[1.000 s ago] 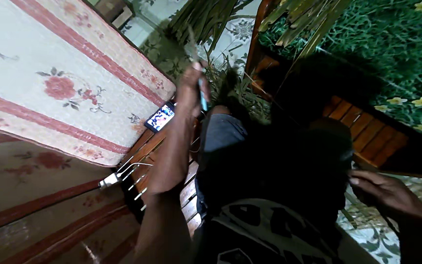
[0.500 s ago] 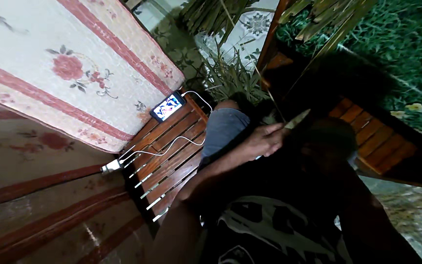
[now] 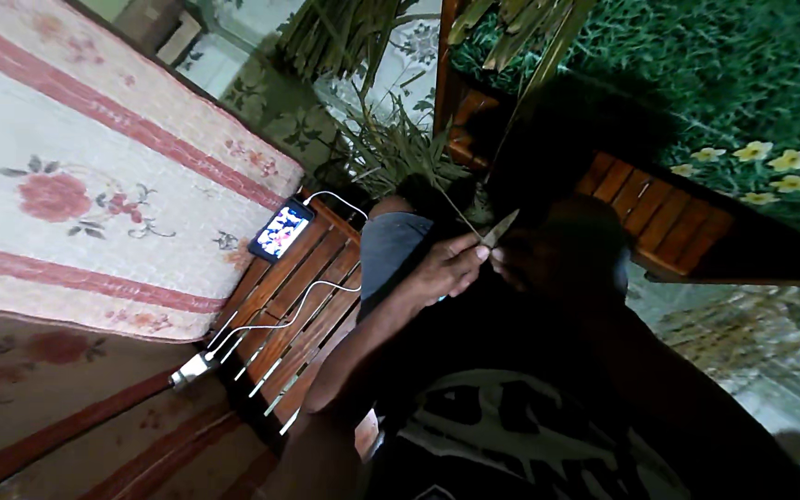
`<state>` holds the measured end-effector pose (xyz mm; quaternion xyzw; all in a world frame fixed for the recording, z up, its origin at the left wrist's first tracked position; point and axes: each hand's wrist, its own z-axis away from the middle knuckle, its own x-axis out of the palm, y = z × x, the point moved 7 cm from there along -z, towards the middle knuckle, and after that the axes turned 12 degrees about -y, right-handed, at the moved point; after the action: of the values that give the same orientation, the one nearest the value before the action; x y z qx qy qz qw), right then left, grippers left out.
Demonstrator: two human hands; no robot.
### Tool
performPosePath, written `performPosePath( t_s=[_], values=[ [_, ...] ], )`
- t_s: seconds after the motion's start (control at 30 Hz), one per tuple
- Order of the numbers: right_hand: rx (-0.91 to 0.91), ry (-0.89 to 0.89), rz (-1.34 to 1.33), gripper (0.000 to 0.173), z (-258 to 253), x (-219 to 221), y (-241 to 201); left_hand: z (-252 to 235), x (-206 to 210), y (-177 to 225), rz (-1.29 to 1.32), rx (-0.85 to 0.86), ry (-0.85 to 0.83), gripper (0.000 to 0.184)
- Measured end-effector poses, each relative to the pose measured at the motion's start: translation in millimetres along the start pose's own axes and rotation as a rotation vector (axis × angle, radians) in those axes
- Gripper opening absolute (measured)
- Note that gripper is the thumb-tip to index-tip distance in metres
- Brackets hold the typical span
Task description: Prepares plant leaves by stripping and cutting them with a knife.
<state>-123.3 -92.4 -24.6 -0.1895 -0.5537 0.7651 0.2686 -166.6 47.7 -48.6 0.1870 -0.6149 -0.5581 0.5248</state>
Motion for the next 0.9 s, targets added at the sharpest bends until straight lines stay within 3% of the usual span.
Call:
performPosePath(
  t_s=[0.13, 0.3, 0.47, 0.63, 0.9],
  values=[
    [-0.005, -0.007, 0.017, 0.016, -1, -4, 8, 5, -33, 15, 0.094, 0.066, 0.146, 0.042],
    [0.0, -0.013, 0.06, 0.016, 2, -8, 9, 1, -16, 13, 0.066, -0.029, 0.037, 0.041],
    [0.036, 0.0, 0.131, 0.02, 15, -17, 4, 0, -45, 39, 0.129, 0.11, 0.113, 0.039],
    [0.031, 0.034, 0.18, 0.02, 32, -30, 6, -4, -48, 50, 0.121, 0.098, 0.145, 0.037],
    [0.06, 0.056, 0.25, 0.019, 69, -58, 34, 3, -89, 90, 0.137, 0.2, 0.235, 0.037]
  ],
)
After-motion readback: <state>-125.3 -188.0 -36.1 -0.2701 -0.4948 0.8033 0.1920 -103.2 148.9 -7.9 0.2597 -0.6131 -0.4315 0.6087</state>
